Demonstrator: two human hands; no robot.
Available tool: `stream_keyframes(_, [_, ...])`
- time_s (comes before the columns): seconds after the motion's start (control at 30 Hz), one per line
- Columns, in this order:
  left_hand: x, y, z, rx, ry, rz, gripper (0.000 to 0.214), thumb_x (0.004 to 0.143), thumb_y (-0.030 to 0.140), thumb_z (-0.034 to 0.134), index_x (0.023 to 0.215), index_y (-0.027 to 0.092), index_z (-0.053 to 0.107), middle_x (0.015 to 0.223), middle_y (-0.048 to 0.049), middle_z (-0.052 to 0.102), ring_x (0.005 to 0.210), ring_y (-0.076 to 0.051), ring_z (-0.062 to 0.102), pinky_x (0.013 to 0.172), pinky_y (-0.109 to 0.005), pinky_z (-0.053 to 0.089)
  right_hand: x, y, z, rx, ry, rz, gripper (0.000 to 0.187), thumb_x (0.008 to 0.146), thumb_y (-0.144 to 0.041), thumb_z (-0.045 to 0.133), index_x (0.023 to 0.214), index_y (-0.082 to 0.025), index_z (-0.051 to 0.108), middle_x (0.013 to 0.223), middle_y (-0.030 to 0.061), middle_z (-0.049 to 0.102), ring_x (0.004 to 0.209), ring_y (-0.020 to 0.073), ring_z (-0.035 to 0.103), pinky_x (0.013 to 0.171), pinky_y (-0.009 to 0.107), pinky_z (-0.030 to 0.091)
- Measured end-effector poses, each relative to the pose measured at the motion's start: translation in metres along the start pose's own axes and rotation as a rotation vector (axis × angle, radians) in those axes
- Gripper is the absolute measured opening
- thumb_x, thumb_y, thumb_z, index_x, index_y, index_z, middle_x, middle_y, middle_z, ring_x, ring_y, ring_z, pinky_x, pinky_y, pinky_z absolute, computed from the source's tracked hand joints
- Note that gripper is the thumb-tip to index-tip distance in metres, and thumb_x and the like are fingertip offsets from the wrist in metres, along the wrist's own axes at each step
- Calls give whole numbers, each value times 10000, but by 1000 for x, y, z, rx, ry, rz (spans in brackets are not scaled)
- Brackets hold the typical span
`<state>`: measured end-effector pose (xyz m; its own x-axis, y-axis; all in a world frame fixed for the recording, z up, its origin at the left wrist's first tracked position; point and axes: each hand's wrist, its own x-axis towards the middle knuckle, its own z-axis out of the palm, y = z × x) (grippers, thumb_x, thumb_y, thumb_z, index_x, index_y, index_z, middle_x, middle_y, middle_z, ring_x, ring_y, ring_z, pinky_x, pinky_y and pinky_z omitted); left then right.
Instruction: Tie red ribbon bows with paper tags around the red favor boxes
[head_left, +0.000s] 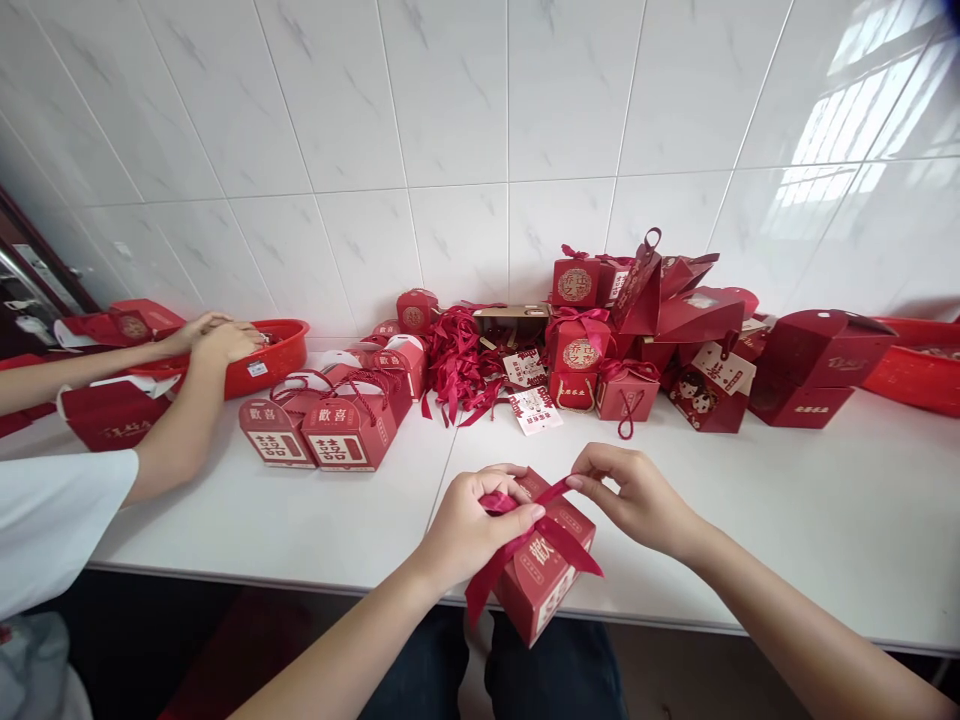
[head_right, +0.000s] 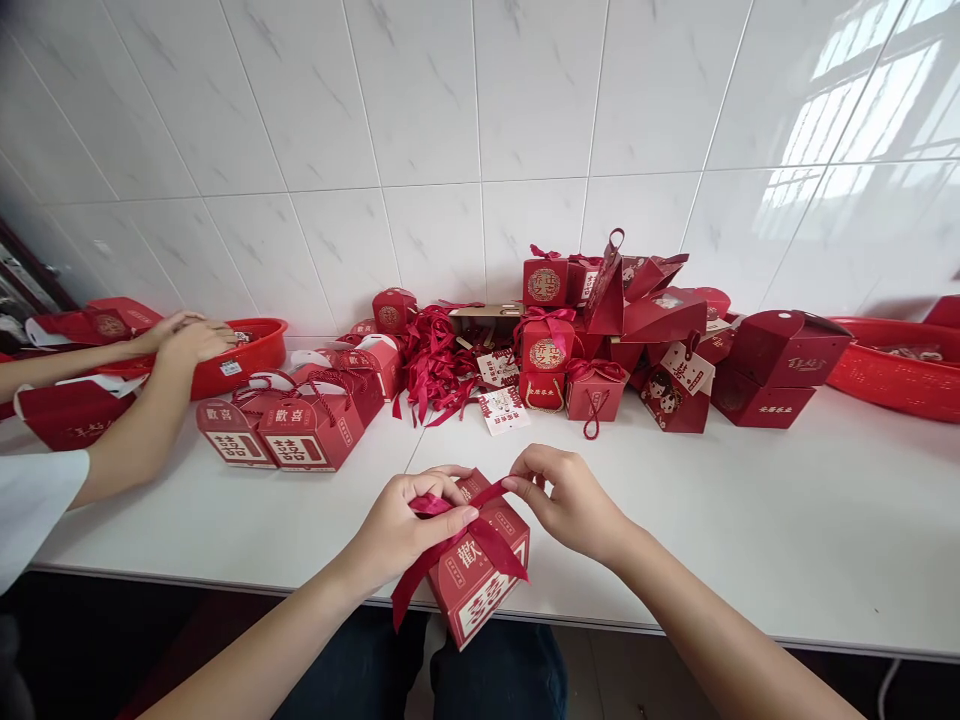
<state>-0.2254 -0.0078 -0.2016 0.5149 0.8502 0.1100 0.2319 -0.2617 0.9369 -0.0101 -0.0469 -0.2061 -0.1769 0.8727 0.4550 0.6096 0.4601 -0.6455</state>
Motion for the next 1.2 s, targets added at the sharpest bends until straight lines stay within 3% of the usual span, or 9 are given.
stream_keyframes(0.33, [0, 0, 12, -43, -9, 39, 130, 664, 249, 731, 591, 183, 646, 1041, -121, 698, 1178, -255, 560, 972, -342, 423, -8, 8, -5, -38, 64, -14, 242, 902, -352, 556, 733, -194, 627, 718, 26, 641, 647, 137, 563, 574, 245, 427])
stream_keyframes(0.47, [2, 0, 21, -45, 24, 54, 134, 657, 239, 730, 591, 186, 626, 1006, -115, 702, 1152, -262, 574, 947, -355, 438, -20, 10, -9, -41, 90, 66, 283, 905, -404, 533, 730, -196, 611, 713, 38, 629, 649, 153, 561, 596, 271, 452])
stream_keyframes(0.6, [10, -1, 35, -48, 126, 72, 79, 702, 232, 693, 653, 185, 652, 1043, -102, 692, 1133, -253, 582, 967, -366, 427, -51, 13, -1, 132, 111, 218, 303, 951, -449, 412, 1039, -208, 574, 1018, 105, 635, 899, 200, 624, 772, 343, 532])
stream_keyframes(0.7, [23, -2, 50, -56, 172, 107, 88, 729, 239, 671, 671, 184, 633, 996, -80, 692, 1057, -237, 612, 947, -359, 435, -77, 17, 18, 238, 102, 220, 657, 875, -461, 553, 1423, -274, 242, 1431, 147, 375, 1261, 256, 471, 960, 424, 497])
stream_keyframes(0.77, [34, 0, 62, -33, 161, 124, 124, 754, 265, 651, 678, 184, 596, 868, -59, 680, 943, -223, 631, 873, -349, 462, -86, 22, 32, 175, 130, 227, 942, 770, -408, 693, 1474, -306, 75, 1521, 136, 207, 1380, 285, 313, 1058, 476, 414])
stream_keyframes(0.87, [49, 4, 75, 22, 190, 166, 199, 758, 314, 665, 858, 191, 544, 907, -46, 633, 893, -206, 609, 846, -350, 460, -83, 31, 39, 107, 244, 256, 949, 715, -320, 734, 1455, -299, 140, 1496, 124, 238, 1383, 288, 296, 1110, 500, 341])
stream_keyframes(0.97, [59, 4, 75, 41, 266, 190, 459, 779, 421, 659, 1119, 206, 438, 1212, -109, 518, 1165, -247, 493, 972, -392, 393, -64, 45, 17, 106, 360, 237, 881, 700, -360, 745, 1417, -290, 238, 1438, 119, 339, 1308, 293, 397, 1073, 496, 385])
stream_keyframes(1.03, [66, -4, 68, 34, 277, 186, 470, 846, 470, 565, 1201, 219, 387, 1322, -128, 426, 1277, -255, 389, 1017, -415, 354, -44, 55, -12, 79, 502, 212, 891, 689, -420, 745, 1411, -283, 243, 1438, 132, 330, 1266, 313, 429, 997, 487, 451])
stream_keyframes(1.2, [82, -50, 53, 147, 225, 210, 385, 910, 362, 453, 1265, 240, 369, 1373, -120, 373, 1329, -259, 307, 1080, -475, 284, 27, 89, -79, -265, 928, 265, 1047, 615, -483, 761, 1445, -183, 197, 1369, 202, 273, 1316, 395, 265, 1019, 539, 369])
